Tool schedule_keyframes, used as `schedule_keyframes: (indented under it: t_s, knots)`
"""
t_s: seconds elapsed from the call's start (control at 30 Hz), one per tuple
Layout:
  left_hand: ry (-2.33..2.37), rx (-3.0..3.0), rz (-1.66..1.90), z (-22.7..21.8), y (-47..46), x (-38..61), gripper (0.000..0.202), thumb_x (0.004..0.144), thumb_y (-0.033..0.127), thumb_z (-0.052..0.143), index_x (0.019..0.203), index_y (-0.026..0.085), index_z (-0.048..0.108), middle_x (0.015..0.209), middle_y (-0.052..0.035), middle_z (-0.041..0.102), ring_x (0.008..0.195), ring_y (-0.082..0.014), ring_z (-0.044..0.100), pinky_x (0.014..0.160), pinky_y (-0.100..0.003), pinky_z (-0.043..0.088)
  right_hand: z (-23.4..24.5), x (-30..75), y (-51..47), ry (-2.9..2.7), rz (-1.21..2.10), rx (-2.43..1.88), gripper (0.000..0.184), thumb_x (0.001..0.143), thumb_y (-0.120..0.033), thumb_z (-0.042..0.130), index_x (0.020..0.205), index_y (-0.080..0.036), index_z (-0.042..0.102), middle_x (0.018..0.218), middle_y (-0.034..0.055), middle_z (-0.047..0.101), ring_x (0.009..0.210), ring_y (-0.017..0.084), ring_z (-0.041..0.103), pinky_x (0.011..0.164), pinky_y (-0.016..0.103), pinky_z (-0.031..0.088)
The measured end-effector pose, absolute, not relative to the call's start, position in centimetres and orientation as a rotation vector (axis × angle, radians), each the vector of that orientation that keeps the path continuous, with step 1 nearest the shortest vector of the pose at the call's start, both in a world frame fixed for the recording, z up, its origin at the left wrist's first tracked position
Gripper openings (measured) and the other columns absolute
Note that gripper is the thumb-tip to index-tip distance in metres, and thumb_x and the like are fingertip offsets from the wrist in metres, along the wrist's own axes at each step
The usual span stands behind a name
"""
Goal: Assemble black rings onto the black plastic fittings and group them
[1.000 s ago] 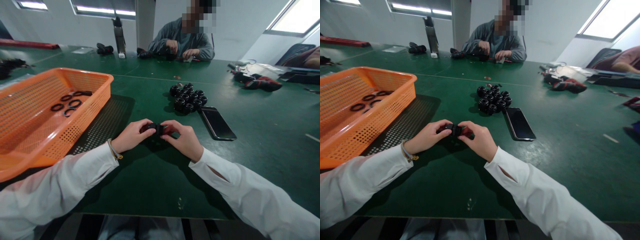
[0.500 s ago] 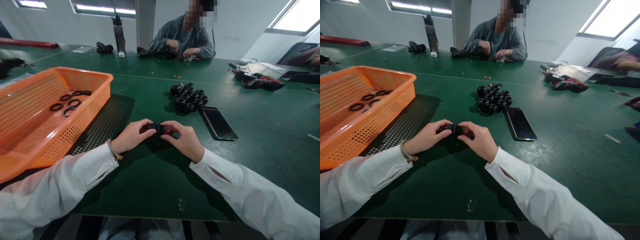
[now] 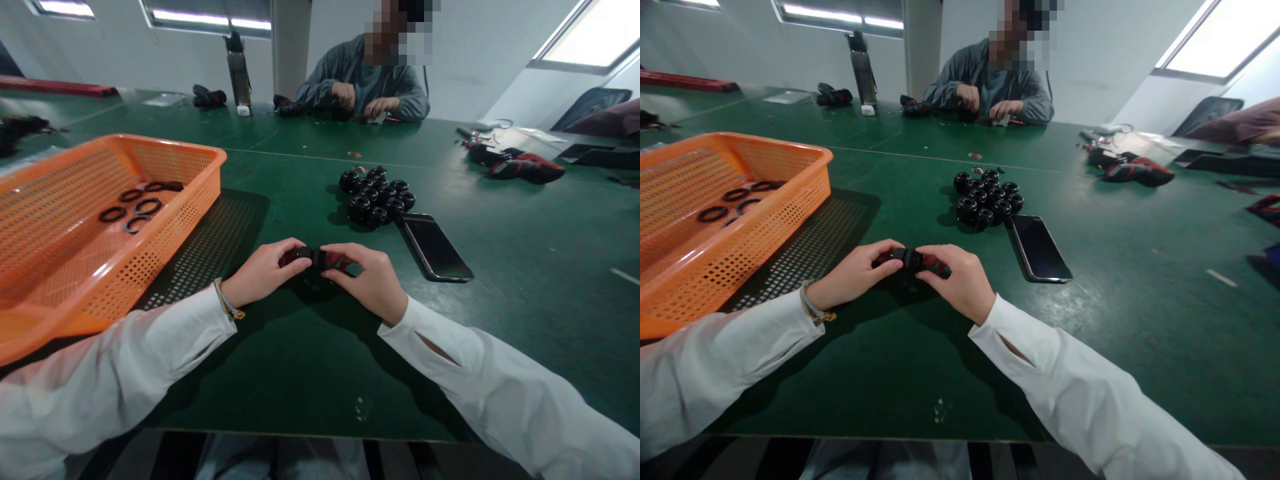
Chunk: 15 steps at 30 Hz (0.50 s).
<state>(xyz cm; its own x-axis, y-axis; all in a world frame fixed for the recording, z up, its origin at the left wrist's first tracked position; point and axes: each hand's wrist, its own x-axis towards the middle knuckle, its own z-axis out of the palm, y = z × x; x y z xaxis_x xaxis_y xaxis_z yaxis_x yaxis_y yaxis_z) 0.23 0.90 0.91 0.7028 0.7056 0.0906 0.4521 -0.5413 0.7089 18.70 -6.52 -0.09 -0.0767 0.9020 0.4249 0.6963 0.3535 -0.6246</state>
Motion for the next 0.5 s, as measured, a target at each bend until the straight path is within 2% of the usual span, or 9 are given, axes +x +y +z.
schedule_keyframes:
  t_s: [0.2,0.37,0.5]
  knots:
    - [0.876,2.232,0.486,0.91,0.97,0.19,0.034,0.082,0.044,0.045,0.093,0.016,0.059,0.080,-0.0031,0.064,0.075,-0.0189,0.057,0.064,-0.027,0.042,-0.11,18.76,-6.43,-1.847,0.314,-1.401,0.024,0.072,-0.019,0.068,0.096,-0.023,0.067,0.082,0.0013,0.070,0.075,0.017,0.066,0.073,0.032,0.054]
    - [0.876,2.219,0.482,0.88,0.91,0.16,0.036,0.080,0.046,0.044,0.093,0.015,0.058,0.079,-0.0032,0.062,0.075,-0.0191,0.056,0.064,-0.027,0.041,-0.24,18.71,-6.46,-1.799,0.370,-1.369,0.032,0.072,-0.017,0.068,0.103,-0.022,0.063,0.081,0.0008,0.069,0.072,0.016,0.066,0.070,0.031,0.054]
    - [0.873,2.211,0.476,0.89,0.87,0.18,0.037,0.080,0.047,0.044,0.094,0.015,0.058,0.081,-0.0040,0.062,0.077,-0.0200,0.056,0.065,-0.028,0.041,-0.13,18.69,-6.54,-1.822,0.359,-1.333,0.028,0.070,-0.014,0.067,0.097,-0.021,0.064,0.082,0.0010,0.069,0.072,0.015,0.065,0.070,0.030,0.054]
